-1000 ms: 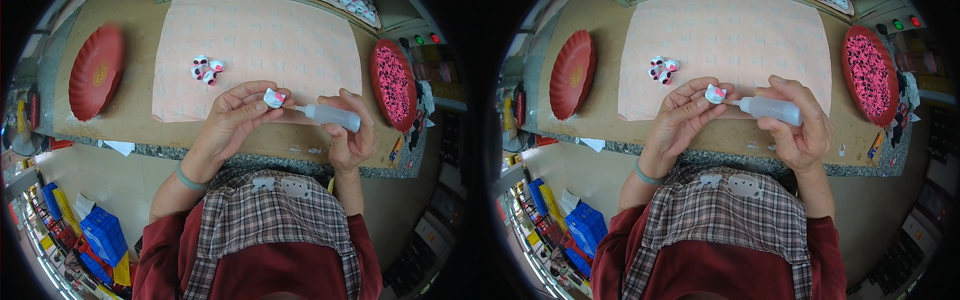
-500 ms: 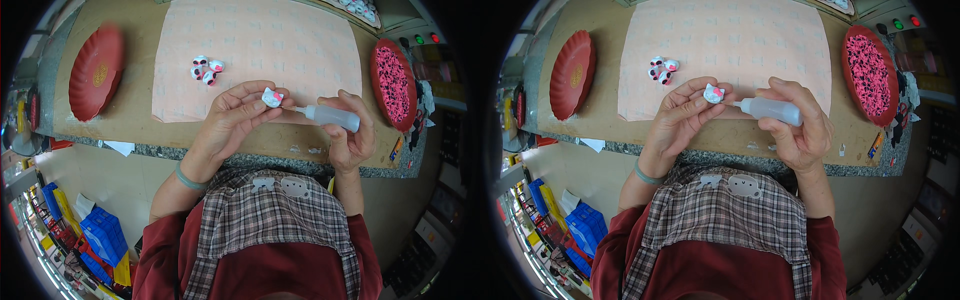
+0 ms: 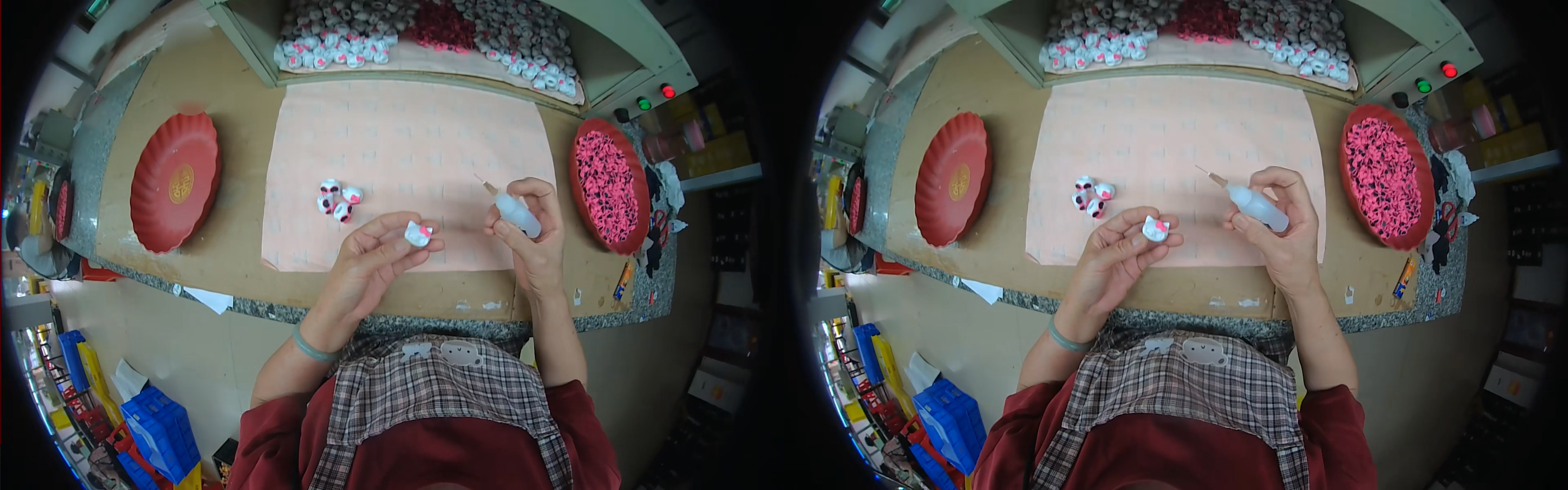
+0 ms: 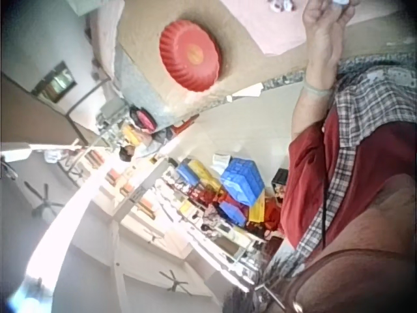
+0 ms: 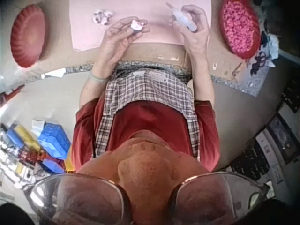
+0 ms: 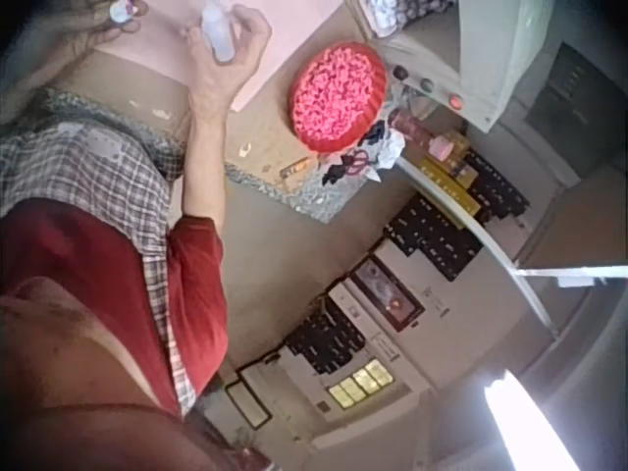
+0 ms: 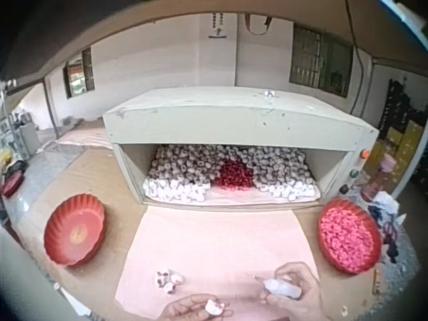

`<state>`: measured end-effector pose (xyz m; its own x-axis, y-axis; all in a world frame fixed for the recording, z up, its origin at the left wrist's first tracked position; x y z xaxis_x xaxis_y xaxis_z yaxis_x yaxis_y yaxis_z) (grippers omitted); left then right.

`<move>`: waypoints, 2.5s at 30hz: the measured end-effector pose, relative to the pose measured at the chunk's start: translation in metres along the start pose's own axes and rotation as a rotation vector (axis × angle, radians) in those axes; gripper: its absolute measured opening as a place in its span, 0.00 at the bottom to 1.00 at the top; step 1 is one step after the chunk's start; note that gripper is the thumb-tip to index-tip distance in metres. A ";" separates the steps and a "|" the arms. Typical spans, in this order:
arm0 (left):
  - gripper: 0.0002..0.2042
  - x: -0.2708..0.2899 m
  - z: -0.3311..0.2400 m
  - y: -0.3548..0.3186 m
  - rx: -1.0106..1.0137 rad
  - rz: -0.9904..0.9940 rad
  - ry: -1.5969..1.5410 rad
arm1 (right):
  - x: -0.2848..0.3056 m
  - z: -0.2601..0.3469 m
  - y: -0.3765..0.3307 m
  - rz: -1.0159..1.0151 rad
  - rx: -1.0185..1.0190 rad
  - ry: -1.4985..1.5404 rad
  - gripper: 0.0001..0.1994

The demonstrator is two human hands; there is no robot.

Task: The person retrieves figurine heads from an upper shelf, applies glue to them using a precision bottle, attaches small accessories by hand, and places the assembled pieces on the mat.

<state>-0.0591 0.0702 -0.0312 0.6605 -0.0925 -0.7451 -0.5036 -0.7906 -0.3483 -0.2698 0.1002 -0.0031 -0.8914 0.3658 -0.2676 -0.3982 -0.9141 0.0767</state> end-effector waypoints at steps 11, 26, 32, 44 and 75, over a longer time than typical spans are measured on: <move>0.14 0.004 -0.009 0.001 0.001 0.013 0.014 | -0.011 -0.011 0.107 0.242 0.567 -0.872 0.06; 0.13 0.009 -0.013 0.000 0.011 0.006 -0.004 | -0.036 -0.058 0.250 -0.066 0.642 -1.348 0.11; 0.13 0.008 -0.014 0.002 0.009 0.009 0.007 | -0.027 -0.062 0.254 -0.013 0.701 -1.339 0.11; 0.12 0.006 -0.007 -0.004 0.013 0.030 0.027 | -0.021 -0.055 0.252 0.169 0.653 -1.286 0.12; 0.15 -0.001 0.005 0.000 -0.118 0.009 0.154 | -0.010 -0.008 -0.012 0.100 -0.553 0.230 0.05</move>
<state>-0.0629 0.0734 -0.0335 0.7383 -0.1842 -0.6489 -0.4469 -0.8541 -0.2661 -0.2541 0.1058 -0.0087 -0.8241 0.2831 -0.4906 -0.0884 -0.9198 -0.3823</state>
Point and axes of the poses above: each hand's wrist, its own y-axis towards the middle knuckle, its own x-axis out of the back of the hand, z = x × y, the point moved 1 cm from there along y, towards the middle knuckle, and after that the axes turned 9 degrees about -z, right-handed, at the moved point
